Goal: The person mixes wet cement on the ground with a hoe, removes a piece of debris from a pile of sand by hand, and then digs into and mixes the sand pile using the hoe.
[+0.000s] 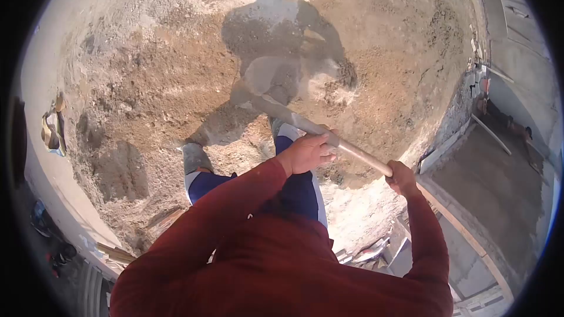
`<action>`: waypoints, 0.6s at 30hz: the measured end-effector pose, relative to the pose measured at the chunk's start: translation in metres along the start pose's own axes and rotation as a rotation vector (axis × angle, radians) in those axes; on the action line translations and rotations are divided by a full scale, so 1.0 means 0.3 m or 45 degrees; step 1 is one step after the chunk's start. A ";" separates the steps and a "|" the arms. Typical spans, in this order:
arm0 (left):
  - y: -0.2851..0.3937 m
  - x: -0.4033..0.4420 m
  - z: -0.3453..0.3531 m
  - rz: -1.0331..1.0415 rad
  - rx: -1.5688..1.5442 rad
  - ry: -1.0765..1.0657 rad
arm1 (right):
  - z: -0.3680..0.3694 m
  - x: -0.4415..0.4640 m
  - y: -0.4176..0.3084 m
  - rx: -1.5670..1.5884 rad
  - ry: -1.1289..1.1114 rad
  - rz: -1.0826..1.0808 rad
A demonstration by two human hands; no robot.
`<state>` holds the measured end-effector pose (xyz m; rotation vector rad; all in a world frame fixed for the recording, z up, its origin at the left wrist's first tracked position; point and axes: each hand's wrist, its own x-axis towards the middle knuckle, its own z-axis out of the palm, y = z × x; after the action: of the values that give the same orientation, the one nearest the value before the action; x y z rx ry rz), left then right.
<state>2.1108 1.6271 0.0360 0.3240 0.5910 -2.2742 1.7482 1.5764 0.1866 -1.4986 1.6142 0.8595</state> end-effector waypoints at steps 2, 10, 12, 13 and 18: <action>0.131 -0.229 0.034 0.053 0.267 -0.058 | 0.099 0.056 -0.184 -0.294 0.114 -0.279; 0.873 -1.600 0.335 1.483 1.420 0.475 | 0.553 0.141 -1.921 0.396 -0.138 -1.516; 0.979 -1.850 0.370 1.889 1.331 0.814 | 0.534 -0.026 -2.329 0.516 -0.228 -1.777; 1.020 -1.934 0.328 1.953 1.351 0.928 | 0.567 -0.077 -2.503 0.582 -0.171 -1.829; 1.132 -1.851 -0.143 2.033 1.239 1.780 | 0.812 0.001 -2.939 0.563 -0.194 -1.591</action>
<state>2.7405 1.7792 0.1132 1.9770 -0.2931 -0.3140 2.6469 1.7127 0.0848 -1.6436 0.4498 -0.0983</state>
